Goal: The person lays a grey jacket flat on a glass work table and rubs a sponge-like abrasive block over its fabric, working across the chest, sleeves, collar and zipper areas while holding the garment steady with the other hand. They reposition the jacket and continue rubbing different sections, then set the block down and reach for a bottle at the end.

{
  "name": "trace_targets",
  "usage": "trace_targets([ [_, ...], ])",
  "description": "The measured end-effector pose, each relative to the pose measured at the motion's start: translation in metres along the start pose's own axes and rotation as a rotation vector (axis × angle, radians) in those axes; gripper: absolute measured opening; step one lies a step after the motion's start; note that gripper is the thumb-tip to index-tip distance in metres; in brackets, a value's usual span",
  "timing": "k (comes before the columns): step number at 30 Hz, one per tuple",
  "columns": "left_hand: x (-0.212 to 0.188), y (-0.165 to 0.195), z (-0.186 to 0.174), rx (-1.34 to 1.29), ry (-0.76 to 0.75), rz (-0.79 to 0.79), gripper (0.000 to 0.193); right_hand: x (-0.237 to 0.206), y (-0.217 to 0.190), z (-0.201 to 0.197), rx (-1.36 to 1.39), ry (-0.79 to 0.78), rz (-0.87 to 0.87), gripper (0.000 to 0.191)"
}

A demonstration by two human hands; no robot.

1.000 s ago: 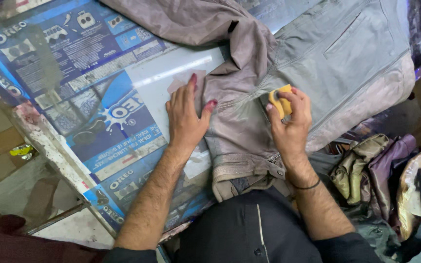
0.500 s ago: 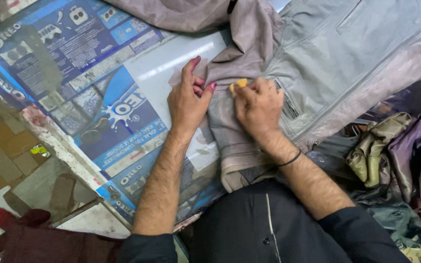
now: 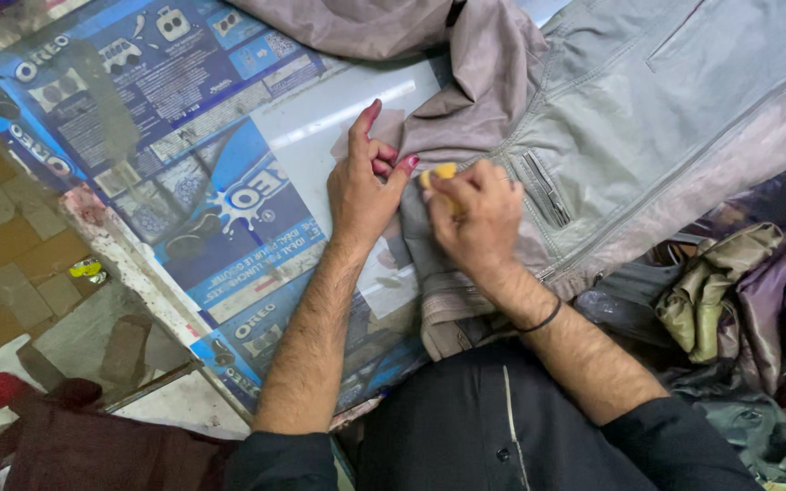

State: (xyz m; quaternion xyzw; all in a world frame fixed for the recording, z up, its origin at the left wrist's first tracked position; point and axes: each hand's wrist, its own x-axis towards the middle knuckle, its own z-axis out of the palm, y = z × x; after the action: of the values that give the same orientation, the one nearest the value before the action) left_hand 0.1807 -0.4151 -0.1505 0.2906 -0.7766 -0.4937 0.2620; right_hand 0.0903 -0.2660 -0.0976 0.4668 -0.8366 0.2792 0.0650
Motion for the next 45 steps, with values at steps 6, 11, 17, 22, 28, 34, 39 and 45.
trace_targets([
  [6,-0.001,0.000,-0.001,0.020,0.004,-0.010,0.084,0.002,-0.005,0.000,-0.182,-0.006,0.056,0.010],
  [11,-0.001,0.000,-0.002,0.039,-0.035,-0.027,0.083,0.001,-0.005,0.001,-0.023,-0.076,0.034,0.013],
  [17,-0.003,-0.002,-0.002,0.024,-0.007,0.012,0.081,-0.001,0.009,-0.001,-0.145,-0.027,0.031,0.015],
  [22,-0.004,-0.002,-0.001,0.049,0.013,0.017,0.079,-0.003,0.033,-0.014,-0.205,-0.032,0.086,0.016],
  [28,-0.008,0.000,0.000,0.064,0.010,0.005,0.078,-0.008,0.057,-0.022,-0.235,0.002,0.099,0.014],
  [34,-0.012,0.002,0.003,0.063,0.015,0.028,0.078,-0.009,0.056,-0.047,-0.190,0.066,0.181,0.013],
  [39,-0.012,0.002,0.004,0.058,0.021,0.047,0.076,-0.012,0.037,-0.039,-0.059,0.044,-0.002,0.016],
  [45,-0.015,0.005,0.005,0.097,0.032,0.052,0.072,-0.012,0.053,-0.026,-0.215,0.092,0.077,0.015],
])
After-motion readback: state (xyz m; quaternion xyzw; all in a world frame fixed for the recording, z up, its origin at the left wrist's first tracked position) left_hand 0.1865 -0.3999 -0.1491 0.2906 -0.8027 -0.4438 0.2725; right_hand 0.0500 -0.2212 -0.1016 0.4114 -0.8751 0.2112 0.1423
